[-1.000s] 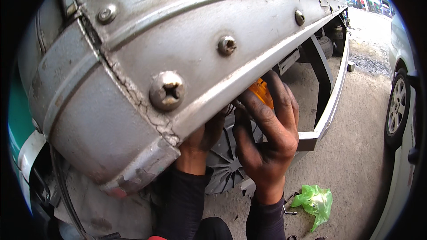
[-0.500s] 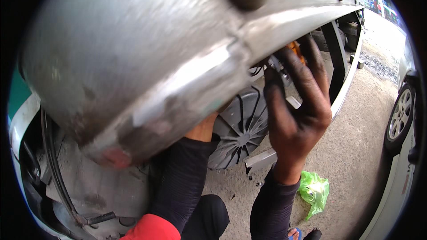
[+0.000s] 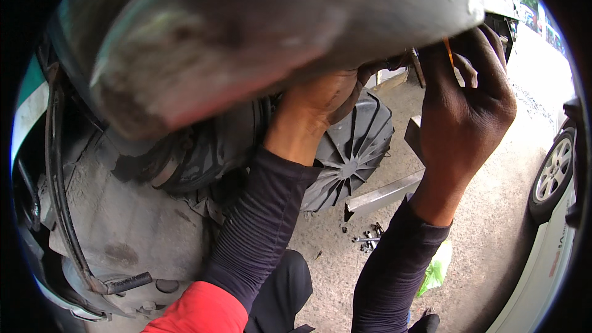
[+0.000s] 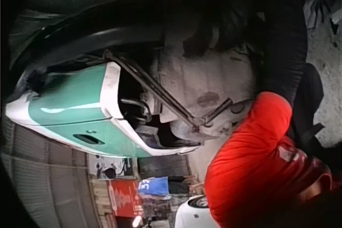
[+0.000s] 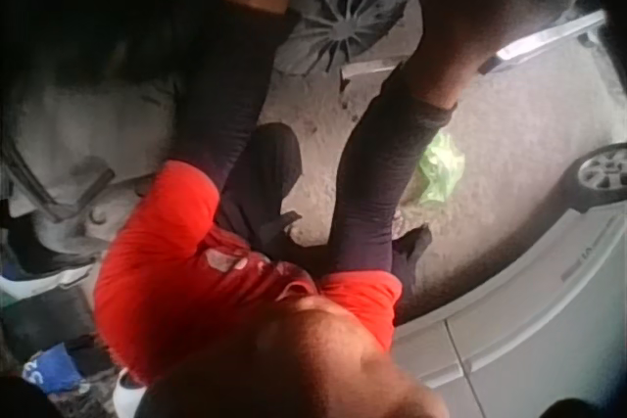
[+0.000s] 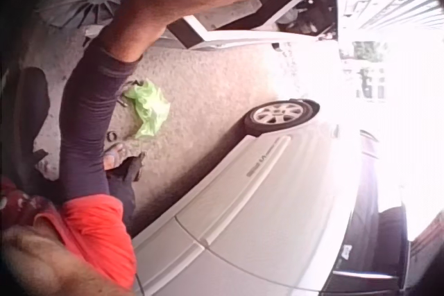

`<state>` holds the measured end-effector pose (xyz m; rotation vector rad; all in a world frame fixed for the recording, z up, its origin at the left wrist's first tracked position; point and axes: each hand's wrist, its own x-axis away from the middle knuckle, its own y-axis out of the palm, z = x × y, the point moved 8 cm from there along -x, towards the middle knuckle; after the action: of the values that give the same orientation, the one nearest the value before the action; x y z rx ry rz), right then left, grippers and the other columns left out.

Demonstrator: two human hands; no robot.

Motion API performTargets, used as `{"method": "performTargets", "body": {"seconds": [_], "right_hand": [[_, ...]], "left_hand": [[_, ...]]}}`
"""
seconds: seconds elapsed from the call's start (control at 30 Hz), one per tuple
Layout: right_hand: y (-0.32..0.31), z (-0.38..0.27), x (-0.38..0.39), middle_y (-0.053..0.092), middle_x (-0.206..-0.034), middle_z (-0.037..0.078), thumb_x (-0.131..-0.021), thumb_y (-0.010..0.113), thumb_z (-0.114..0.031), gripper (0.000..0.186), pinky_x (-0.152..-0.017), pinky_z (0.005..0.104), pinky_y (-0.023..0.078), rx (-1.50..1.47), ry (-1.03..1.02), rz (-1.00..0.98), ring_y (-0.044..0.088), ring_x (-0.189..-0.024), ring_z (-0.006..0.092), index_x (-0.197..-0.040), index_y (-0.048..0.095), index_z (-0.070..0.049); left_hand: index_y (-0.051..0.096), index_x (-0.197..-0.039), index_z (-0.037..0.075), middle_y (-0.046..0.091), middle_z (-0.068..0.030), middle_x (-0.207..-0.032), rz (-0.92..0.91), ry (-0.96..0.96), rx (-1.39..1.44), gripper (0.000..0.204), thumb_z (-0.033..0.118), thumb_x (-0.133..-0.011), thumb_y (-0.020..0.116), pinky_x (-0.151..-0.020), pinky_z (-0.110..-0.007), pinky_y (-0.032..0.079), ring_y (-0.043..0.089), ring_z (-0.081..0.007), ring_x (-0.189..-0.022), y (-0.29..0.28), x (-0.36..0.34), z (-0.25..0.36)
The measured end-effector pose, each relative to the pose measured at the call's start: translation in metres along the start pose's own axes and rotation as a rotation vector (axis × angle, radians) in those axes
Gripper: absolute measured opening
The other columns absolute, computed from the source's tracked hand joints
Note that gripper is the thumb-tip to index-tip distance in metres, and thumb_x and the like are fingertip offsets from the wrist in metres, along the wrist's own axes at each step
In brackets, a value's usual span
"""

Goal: The person sits under the rear of a truck and uses a socket wrench to remove bolts from a metal panel, then installs an orange turn signal light into the opening. The person tightens the bolts to secure the light and briefly checks the wiring.

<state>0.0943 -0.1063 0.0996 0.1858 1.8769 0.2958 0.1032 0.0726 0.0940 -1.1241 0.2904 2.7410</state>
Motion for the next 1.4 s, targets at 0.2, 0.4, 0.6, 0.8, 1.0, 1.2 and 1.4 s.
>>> {"method": "performTargets", "body": {"seconds": [0.2, 0.4, 0.6, 0.8, 1.0, 1.2, 1.4], "right_hand": [[-0.005, -0.006, -0.003, 0.071, -0.112, 0.012, -0.084, 0.075, 0.002, 0.020, -0.092, 0.0347, 0.054, 0.145, -0.059, -0.027, 0.070, -0.101, 0.0248, -0.105, 0.077, -0.001], [-0.002, -0.017, -0.003, 0.073, -0.104, 0.009, -0.086, 0.079, -0.007, 0.018, -0.086, 0.0324, 0.055, 0.383, -0.075, -0.067, 0.071, -0.096, 0.0230, -0.104, 0.077, -0.007], [0.001, -0.018, -0.012, 0.075, -0.102, 0.005, -0.087, 0.081, -0.015, 0.015, -0.078, 0.0310, 0.055, 0.462, -0.114, -0.101, 0.076, -0.089, 0.0219, -0.101, 0.077, -0.011], [-0.006, -0.008, -0.010, 0.078, -0.093, 0.009, -0.089, 0.081, -0.022, 0.017, -0.074, 0.0297, 0.056, 0.579, -0.132, -0.091, 0.077, -0.084, 0.0188, -0.101, 0.078, -0.010], [-0.006, -0.010, -0.010, 0.079, -0.092, 0.010, -0.089, 0.081, -0.021, 0.015, -0.073, 0.0300, 0.056, 0.588, -0.179, -0.073, 0.077, -0.082, 0.0188, -0.099, 0.078, -0.010], [-0.002, -0.019, -0.008, 0.079, -0.093, 0.010, -0.089, 0.080, -0.017, 0.014, -0.073, 0.0306, 0.056, 0.681, -0.218, -0.081, 0.076, -0.083, 0.0188, -0.101, 0.078, -0.009], [-0.002, -0.017, -0.009, 0.077, -0.096, 0.005, -0.090, 0.078, -0.014, 0.013, -0.075, 0.0312, 0.054, 0.521, -0.143, -0.085, 0.073, -0.083, 0.0182, -0.102, 0.077, -0.011]], "left_hand": [[0.065, -0.127, -0.002, 0.073, -0.0154, -0.120, 0.053, -0.017, -0.193, 0.033, 0.003, -0.094, 0.067, -0.096, -0.039, 0.061, 0.072, -0.0260, -0.109, 0.008, -0.006, 0.005], [0.067, -0.123, -0.002, 0.074, -0.0136, -0.113, 0.119, -0.116, -0.106, 0.030, 0.008, -0.095, 0.070, -0.087, -0.035, 0.064, 0.074, -0.0224, -0.099, -0.001, -0.004, -0.004], [0.066, -0.121, -0.002, 0.073, -0.0121, -0.109, 0.152, -0.044, -0.462, 0.031, 0.016, -0.096, 0.072, -0.086, -0.032, 0.062, 0.072, -0.0194, -0.098, -0.009, -0.018, -0.004], [0.065, -0.124, 0.000, 0.072, -0.0113, -0.114, 0.046, -0.089, -0.091, 0.036, 0.014, -0.092, 0.075, -0.093, -0.035, 0.060, 0.071, -0.0213, -0.106, -0.009, -0.019, -0.018], [0.065, -0.126, 0.002, 0.071, -0.0127, -0.119, 0.029, -0.018, -0.042, 0.039, 0.010, -0.090, 0.076, -0.102, -0.039, 0.058, 0.070, -0.0234, -0.112, 0.003, -0.015, -0.008], [0.063, -0.129, -0.001, 0.071, -0.0141, -0.119, -0.006, -0.021, 0.058, 0.037, 0.014, -0.096, 0.071, -0.099, -0.040, 0.060, 0.071, -0.0252, -0.110, 0.000, -0.010, -0.013], [0.062, -0.132, -0.001, 0.072, -0.0154, -0.119, 0.036, -0.099, -0.290, 0.038, 0.019, -0.100, 0.068, -0.092, -0.039, 0.061, 0.070, -0.0253, -0.110, -0.004, -0.009, -0.010]]}}
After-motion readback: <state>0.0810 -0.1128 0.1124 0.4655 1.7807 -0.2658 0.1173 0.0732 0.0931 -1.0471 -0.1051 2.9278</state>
